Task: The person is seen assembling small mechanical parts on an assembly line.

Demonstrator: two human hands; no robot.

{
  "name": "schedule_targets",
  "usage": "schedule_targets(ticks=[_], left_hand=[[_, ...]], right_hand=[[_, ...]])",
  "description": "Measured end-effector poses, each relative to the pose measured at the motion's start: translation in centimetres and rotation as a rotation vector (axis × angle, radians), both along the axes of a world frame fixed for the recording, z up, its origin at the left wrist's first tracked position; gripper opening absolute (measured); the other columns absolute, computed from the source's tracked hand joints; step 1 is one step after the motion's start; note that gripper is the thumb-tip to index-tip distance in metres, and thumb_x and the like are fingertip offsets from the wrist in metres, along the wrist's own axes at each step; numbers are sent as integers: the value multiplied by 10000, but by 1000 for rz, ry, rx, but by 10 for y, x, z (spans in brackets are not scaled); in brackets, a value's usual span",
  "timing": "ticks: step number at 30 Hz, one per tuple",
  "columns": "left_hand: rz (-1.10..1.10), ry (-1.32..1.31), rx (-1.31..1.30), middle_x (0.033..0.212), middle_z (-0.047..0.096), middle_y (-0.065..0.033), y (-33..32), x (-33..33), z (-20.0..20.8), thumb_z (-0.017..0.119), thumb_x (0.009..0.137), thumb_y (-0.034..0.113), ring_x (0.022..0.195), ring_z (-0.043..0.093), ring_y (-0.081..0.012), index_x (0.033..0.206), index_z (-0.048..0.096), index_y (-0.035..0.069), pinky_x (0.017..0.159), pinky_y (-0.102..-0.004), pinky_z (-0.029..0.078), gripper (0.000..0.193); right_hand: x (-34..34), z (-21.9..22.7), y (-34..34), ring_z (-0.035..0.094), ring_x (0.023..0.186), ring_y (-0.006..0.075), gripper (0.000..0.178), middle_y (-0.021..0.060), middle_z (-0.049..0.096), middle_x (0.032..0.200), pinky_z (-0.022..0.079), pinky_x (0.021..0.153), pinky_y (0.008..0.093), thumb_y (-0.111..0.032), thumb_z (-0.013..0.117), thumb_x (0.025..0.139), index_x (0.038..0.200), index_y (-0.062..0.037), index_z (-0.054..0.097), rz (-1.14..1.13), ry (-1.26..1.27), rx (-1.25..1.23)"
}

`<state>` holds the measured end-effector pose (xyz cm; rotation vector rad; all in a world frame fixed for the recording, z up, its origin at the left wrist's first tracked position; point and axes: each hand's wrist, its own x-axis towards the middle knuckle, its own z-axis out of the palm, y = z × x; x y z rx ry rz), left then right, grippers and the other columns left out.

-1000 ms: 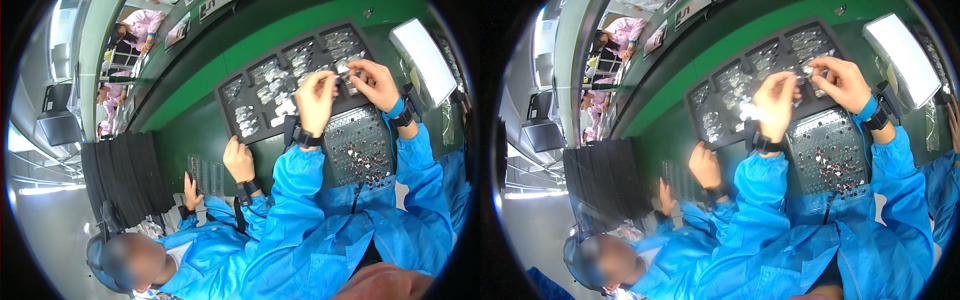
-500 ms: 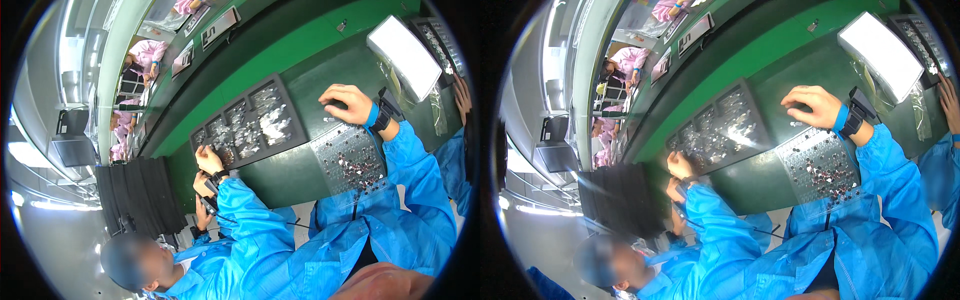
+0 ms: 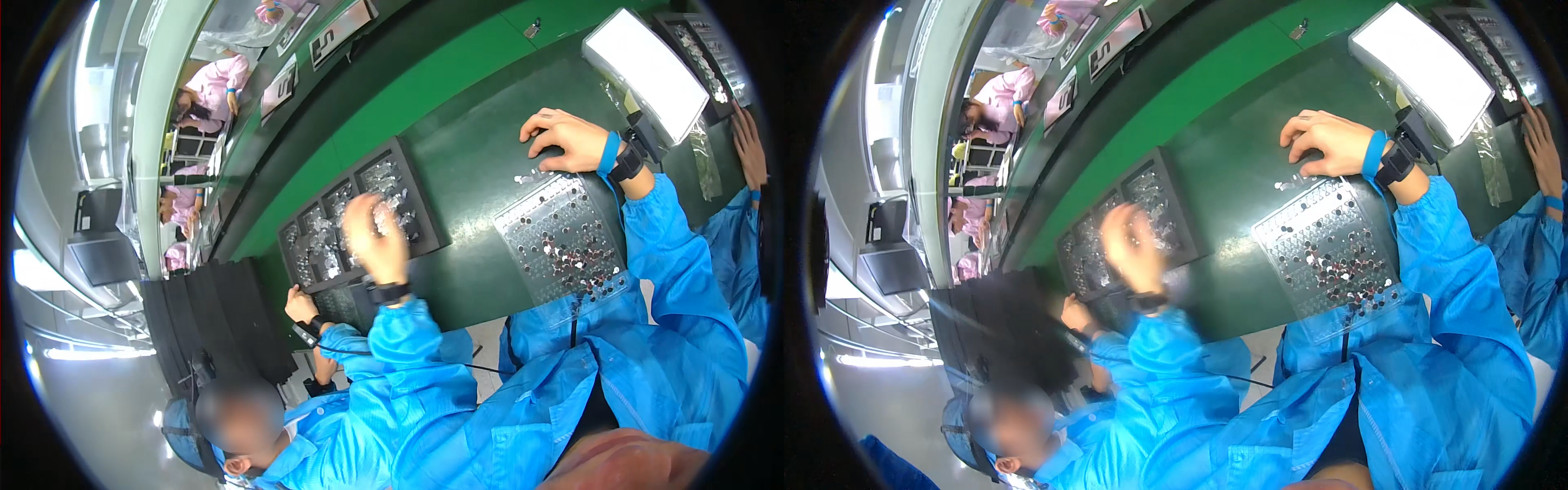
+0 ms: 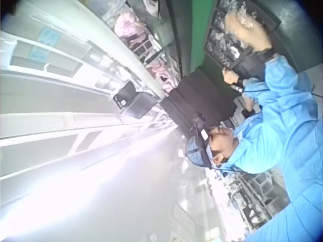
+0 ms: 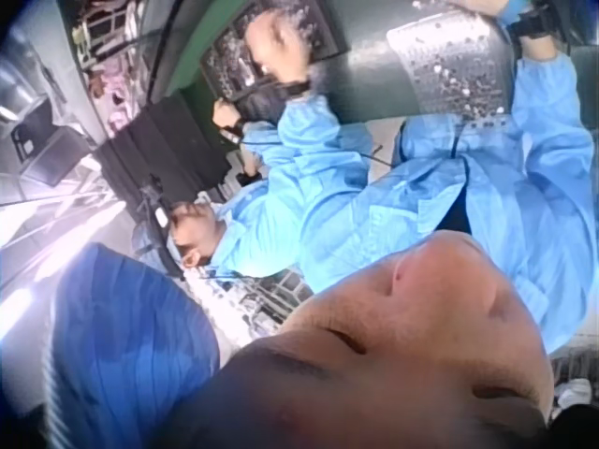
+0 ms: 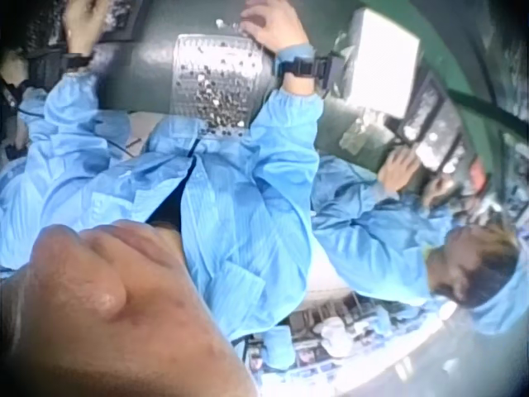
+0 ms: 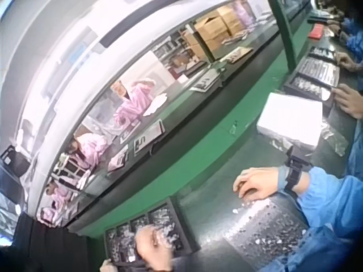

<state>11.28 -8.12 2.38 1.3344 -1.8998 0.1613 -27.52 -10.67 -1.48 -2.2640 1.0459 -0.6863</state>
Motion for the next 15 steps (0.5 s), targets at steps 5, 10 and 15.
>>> schedule_targets(ticks=[5,10,15], left_hand=[[-430,-40,400,1128,672,-149,17,-108,-21,741,882,155,1074,623,-344,1088,698,18,933,-413,512,251],[-370,64,526,1053,663,-128,5,-133,-34,744,878,175,1016,622,-323,1070,712,22,890,-412,512,247],[-423,1,488,997,673,-119,7,-148,-31,749,865,159,965,628,-320,1003,725,38,857,-415,510,185]], right_hand=[[-1,8,2,546,1152,265,158,63,626,1175,448,1016,395,-162,796,740,864,-67,771,6,69,-76],[3,4,2,555,1089,261,108,57,618,1101,451,996,383,-136,790,749,819,-62,753,6,62,-31],[-6,4,8,570,1022,264,81,41,624,1000,467,929,398,-140,734,819,808,-71,693,16,84,-42]])
